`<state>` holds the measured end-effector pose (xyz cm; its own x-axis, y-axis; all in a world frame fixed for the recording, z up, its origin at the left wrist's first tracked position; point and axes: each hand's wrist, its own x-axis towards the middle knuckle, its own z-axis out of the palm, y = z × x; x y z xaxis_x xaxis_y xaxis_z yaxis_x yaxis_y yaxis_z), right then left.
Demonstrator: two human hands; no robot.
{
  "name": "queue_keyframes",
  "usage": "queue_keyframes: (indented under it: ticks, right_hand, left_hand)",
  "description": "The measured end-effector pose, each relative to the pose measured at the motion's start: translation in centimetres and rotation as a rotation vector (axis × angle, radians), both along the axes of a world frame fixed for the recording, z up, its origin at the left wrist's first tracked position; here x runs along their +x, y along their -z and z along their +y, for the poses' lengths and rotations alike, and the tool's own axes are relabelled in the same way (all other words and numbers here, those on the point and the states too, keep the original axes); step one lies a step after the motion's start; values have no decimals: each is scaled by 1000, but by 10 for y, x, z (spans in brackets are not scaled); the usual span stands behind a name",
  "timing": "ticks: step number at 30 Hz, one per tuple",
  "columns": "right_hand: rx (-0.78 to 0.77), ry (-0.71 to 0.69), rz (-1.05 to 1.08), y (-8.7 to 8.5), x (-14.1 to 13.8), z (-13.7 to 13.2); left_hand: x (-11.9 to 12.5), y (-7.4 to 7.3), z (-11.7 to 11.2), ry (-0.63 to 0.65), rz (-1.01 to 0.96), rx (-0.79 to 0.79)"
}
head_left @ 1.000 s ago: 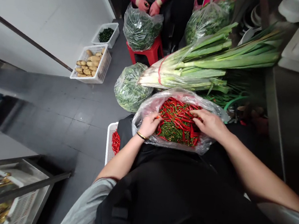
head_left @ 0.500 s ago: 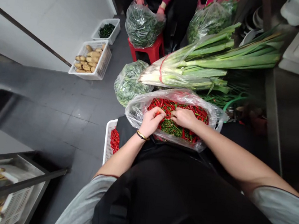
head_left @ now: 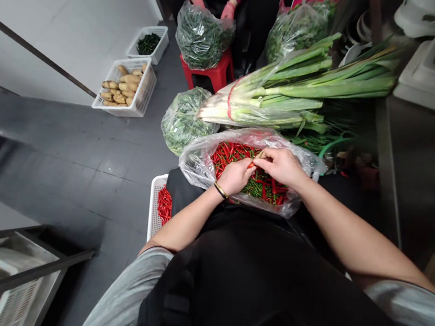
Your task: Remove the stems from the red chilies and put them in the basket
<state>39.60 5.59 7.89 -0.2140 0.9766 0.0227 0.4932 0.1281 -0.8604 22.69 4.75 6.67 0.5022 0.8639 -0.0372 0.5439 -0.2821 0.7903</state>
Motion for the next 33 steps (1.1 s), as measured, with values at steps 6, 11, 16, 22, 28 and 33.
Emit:
queue_keyframes:
  ticks: [6,11,16,22,28,33]
  right_hand:
    - [-250,5,178,29,24,-5]
    - [-30,-214,-578,44,13,-27]
    - [-80,-205,-411,31,5,-16]
    - [-152,-157,74,-10,7,-20]
    - [-174,-137,135,-11,21,-58]
    - [-547,-312,260,7,61,-75]
  left_hand:
    - [-21,-9,-4,195,-279,-41]
    - [-39,-2,2,-210,-469,-236]
    - [-25,2,-4,-162,-301,-250]
    - [1,1,-4,10,-324,-351]
    - [1,-15,-14,248,-226,-379]
    - [-15,-16,-18,593,-180,-421]
